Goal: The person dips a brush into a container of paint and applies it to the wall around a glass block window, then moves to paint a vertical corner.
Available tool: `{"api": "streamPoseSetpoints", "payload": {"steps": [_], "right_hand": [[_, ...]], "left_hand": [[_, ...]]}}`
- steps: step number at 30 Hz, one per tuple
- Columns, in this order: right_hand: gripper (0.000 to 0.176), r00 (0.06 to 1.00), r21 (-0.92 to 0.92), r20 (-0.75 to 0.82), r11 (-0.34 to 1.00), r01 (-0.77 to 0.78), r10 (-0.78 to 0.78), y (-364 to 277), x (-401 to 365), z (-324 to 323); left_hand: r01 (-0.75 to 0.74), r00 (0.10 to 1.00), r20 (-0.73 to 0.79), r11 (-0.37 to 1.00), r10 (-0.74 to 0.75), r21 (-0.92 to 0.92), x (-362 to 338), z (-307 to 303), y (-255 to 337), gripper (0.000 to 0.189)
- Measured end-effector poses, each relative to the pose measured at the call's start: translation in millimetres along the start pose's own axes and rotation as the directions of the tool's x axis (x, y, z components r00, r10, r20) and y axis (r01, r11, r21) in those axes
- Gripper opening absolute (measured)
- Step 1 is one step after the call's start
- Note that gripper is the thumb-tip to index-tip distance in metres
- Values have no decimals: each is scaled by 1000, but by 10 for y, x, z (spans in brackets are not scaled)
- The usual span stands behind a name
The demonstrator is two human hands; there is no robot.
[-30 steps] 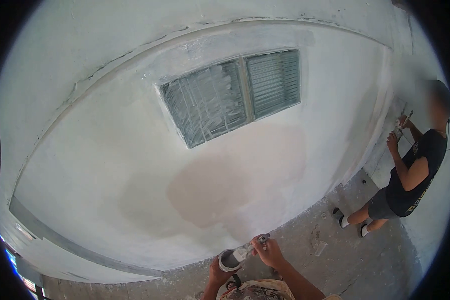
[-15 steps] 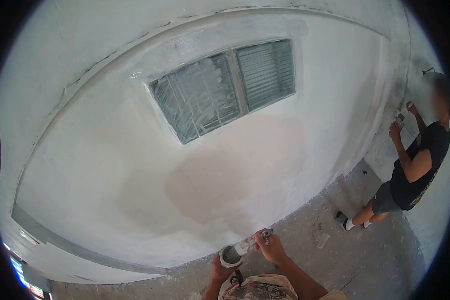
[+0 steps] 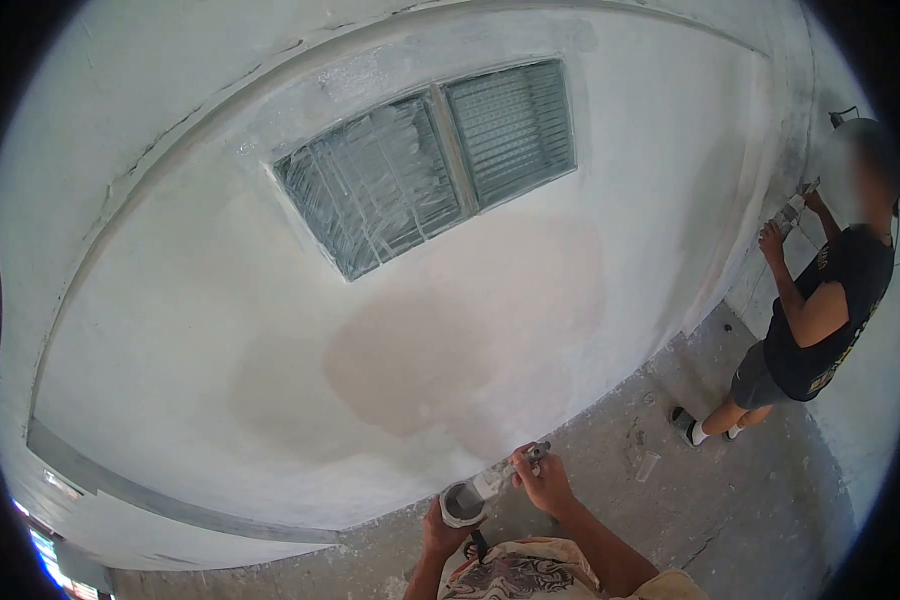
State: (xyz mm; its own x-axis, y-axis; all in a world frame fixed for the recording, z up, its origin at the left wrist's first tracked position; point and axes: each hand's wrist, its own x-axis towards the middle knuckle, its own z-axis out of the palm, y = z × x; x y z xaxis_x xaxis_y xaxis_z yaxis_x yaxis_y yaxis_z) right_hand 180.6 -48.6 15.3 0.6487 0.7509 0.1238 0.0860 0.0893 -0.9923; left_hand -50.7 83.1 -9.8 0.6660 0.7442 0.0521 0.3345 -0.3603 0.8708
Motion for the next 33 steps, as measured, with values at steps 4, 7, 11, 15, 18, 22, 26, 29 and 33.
{"api": "streamPoseSetpoints", "payload": {"steps": [4,7,11,15,18,22,26,29,33], "right_hand": [[45,999,15,33,1000,4,-4,6,53,-48],[45,998,-29,45,999,42,-41,-38,63,-83],[38,999,-10,36,1000,22,-21,-79,106,-149],[37,1000,2,21,1000,-16,16,-72,125,-223],[37,999,-23,34,1000,5,-4,70,144,-304],[36,1000,70,-25,997,-7,9,149,139,-322],[35,998,21,-7,998,-58,58,212,166,-392],[34,998,-6,12,998,-64,64,135,220,-447],[31,996,-65,50,995,-76,80,31,289,-524]], "left_hand": [[-16,999,28,1000,16,0,30,0,25,78],[72,997,1,997,-72,19,9,42,14,78],[-35,999,-32,999,34,-18,41,74,206,73],[-20,1000,-19,1000,20,0,56,127,165,73],[-19,1000,-11,1000,19,21,66,162,207,74],[12,1000,-18,1000,-11,23,86,226,240,73],[35,999,-7,999,-35,-13,86,304,119,80],[33,999,10,998,-33,45,119,299,197,79],[17,1000,2,999,-17,40,149,338,287,77]]}}
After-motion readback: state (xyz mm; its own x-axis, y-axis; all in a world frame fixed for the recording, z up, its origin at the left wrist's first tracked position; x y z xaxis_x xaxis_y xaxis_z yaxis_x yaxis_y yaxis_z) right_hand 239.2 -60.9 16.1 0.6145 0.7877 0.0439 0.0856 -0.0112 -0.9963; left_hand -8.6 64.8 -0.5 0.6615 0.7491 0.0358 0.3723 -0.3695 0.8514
